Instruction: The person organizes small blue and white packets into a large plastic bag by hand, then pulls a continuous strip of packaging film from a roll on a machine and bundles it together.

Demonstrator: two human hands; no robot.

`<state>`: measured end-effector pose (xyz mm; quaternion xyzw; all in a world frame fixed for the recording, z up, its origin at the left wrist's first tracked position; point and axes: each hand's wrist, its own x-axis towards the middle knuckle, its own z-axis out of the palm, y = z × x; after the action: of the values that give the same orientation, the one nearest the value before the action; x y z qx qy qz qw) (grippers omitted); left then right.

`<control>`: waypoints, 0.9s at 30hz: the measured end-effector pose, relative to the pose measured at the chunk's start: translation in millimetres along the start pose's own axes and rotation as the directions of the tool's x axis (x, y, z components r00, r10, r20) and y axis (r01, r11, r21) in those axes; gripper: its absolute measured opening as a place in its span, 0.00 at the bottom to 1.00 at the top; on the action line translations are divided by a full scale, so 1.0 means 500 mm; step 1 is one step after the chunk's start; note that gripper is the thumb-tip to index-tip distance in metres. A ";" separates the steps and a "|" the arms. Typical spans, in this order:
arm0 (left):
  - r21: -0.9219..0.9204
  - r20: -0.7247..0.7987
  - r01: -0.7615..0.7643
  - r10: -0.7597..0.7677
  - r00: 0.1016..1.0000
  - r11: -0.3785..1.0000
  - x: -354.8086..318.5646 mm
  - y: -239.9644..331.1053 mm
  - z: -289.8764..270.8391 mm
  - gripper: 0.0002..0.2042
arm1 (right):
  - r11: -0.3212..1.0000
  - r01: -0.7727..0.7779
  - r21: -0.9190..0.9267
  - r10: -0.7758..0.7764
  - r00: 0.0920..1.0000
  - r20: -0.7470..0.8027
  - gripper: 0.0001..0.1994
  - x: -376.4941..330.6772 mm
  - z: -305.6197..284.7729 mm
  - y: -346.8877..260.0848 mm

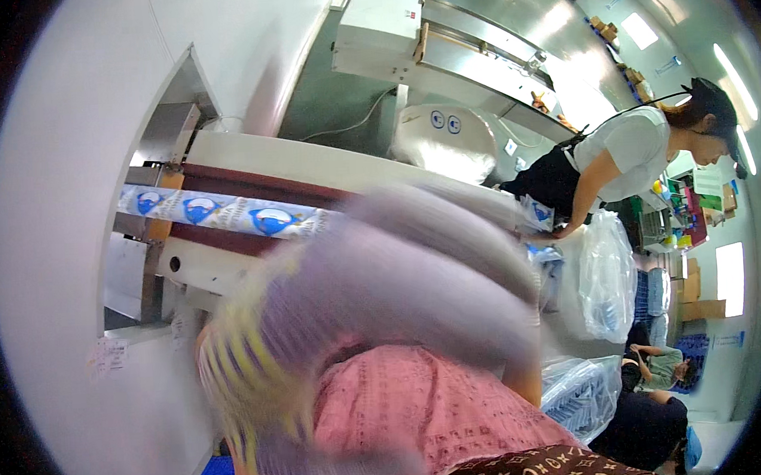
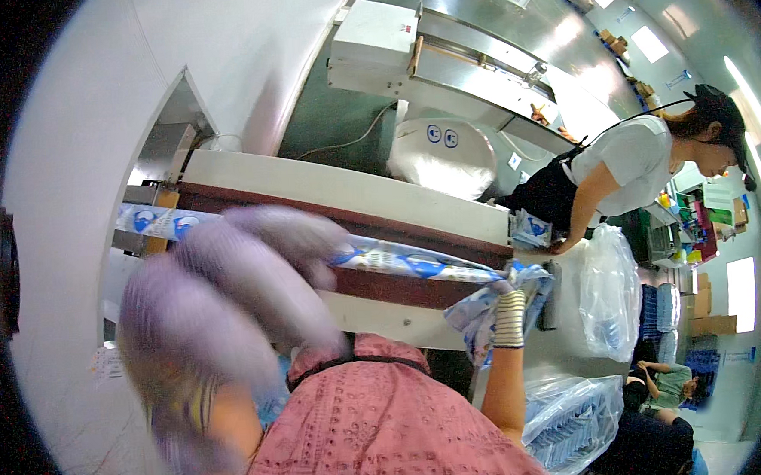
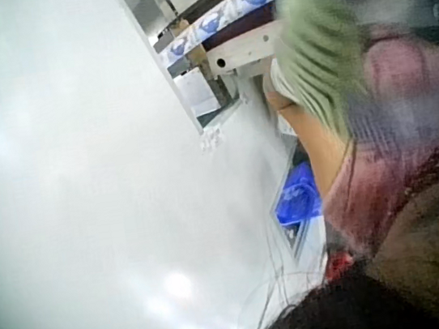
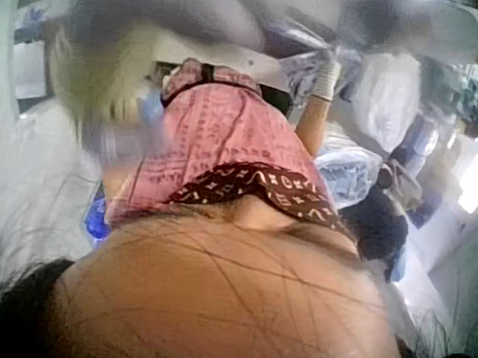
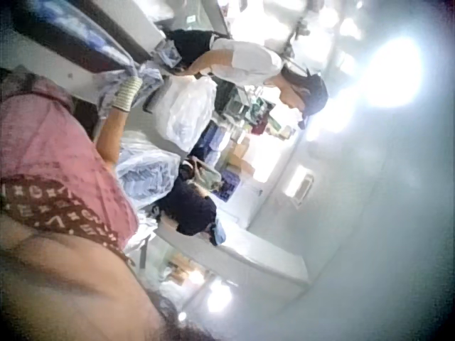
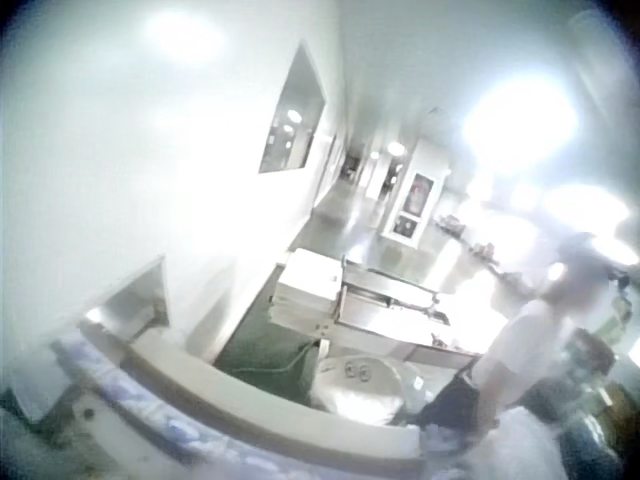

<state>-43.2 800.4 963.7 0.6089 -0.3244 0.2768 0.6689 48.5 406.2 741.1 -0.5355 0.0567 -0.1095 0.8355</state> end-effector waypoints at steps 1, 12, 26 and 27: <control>0.134 -0.125 0.096 -0.080 0.989 0.986 -0.021 0.005 -0.028 0.10 | 1.000 -0.017 0.016 0.017 0.999 0.032 0.30 0.009 0.010 0.017; -0.487 -0.846 0.741 -0.459 -0.270 0.463 -0.580 -0.346 -0.402 0.25 | 0.987 0.021 -0.157 -0.047 0.985 -0.168 0.26 0.055 -0.117 -0.004; -0.713 -0.685 0.095 -0.719 0.117 0.695 -0.424 -0.538 -0.246 0.05 | 0.948 -0.316 -0.032 0.317 0.948 0.036 0.21 0.082 -0.404 0.007; -0.690 -0.698 0.153 -0.706 0.117 0.708 -0.414 -0.538 -0.230 0.05 | 0.941 -0.333 0.050 0.328 0.940 0.088 0.21 0.057 -0.378 0.001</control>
<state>41.8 891.6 627.9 0.2102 0.2848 0.2786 0.8928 36.1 232.6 662.0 -0.4951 0.1095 0.0518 0.8603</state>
